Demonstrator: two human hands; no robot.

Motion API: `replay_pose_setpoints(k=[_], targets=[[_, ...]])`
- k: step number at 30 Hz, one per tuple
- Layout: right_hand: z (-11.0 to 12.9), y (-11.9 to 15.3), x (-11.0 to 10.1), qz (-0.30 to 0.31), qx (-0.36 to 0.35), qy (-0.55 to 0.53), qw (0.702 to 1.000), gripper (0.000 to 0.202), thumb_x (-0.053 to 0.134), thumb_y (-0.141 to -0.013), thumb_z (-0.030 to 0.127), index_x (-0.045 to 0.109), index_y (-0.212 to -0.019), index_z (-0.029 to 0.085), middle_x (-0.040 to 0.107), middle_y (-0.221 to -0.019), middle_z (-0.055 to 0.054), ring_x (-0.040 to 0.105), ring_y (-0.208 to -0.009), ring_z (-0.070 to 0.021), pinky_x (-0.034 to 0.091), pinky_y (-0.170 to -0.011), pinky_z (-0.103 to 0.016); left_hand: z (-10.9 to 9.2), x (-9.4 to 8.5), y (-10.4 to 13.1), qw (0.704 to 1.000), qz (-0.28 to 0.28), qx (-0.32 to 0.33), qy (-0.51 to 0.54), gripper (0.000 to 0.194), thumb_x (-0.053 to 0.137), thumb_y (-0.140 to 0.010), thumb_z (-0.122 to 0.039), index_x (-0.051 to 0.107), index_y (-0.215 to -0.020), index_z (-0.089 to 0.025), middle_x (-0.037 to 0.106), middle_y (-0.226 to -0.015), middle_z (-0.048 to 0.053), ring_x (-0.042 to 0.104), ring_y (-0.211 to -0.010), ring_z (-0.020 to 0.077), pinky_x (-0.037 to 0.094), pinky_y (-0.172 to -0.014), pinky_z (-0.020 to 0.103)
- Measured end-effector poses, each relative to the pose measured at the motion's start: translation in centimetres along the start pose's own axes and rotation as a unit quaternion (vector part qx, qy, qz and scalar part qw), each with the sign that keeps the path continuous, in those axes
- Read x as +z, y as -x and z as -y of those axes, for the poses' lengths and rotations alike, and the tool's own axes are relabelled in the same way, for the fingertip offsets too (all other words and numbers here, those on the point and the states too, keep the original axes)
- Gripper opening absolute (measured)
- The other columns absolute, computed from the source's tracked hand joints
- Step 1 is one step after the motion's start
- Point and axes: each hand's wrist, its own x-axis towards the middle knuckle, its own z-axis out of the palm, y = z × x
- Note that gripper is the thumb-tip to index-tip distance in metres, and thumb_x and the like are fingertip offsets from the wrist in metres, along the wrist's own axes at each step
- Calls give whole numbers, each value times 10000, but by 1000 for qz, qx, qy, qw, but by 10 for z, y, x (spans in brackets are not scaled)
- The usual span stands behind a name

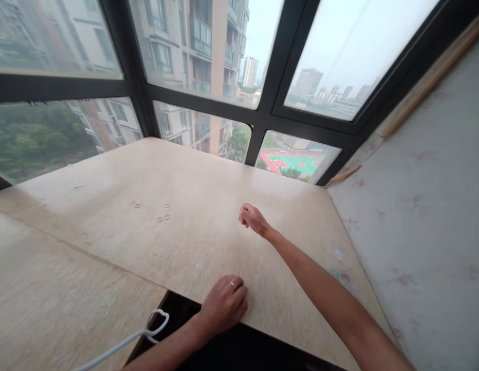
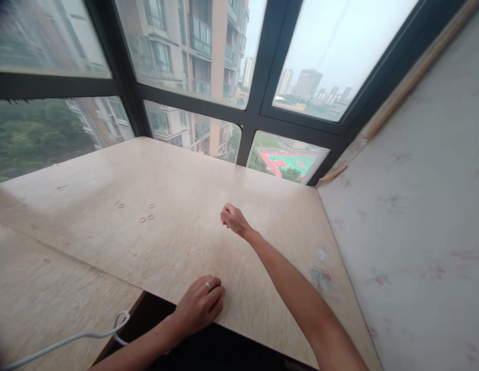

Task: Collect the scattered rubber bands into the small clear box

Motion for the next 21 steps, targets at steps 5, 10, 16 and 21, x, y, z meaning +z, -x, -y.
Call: replay_pose_setpoints(k=[5,10,16,21], targets=[[-7,67,-44,-78,43,-180,980,217,359,-818,303,337,-618,220,449,-469,53,367,-379,-62,286,-366,-172,-2,0,-3,1000,-14,-17,-20,166,441,-860,-149,606,-848,-167,579,-839,79,549,-767,185,472,-705,331],[-22,135,-70,-174,86,-267,944,333,451,-822,451,458,-608,195,532,-448,32,390,-328,-62,264,-324,-172,-2,2,-5,997,-28,-47,-57,181,443,-879,-198,620,-847,-173,608,-867,81,579,-774,181,484,-702,312],[-48,227,-87,-248,150,-203,935,353,534,-827,468,681,-885,153,467,-390,66,314,-309,-51,206,-323,-171,0,7,-5,986,-60,-119,-96,201,462,-892,-263,630,-851,-162,631,-894,69,604,-749,175,469,-678,285],[-62,284,-111,-367,181,-126,904,345,613,-780,455,714,-933,162,452,-410,60,366,-348,-77,254,-338,-201,1,11,-9,968,-109,-181,-137,241,477,-884,-320,647,-840,-155,657,-894,58,613,-687,159,443,-587,253]])
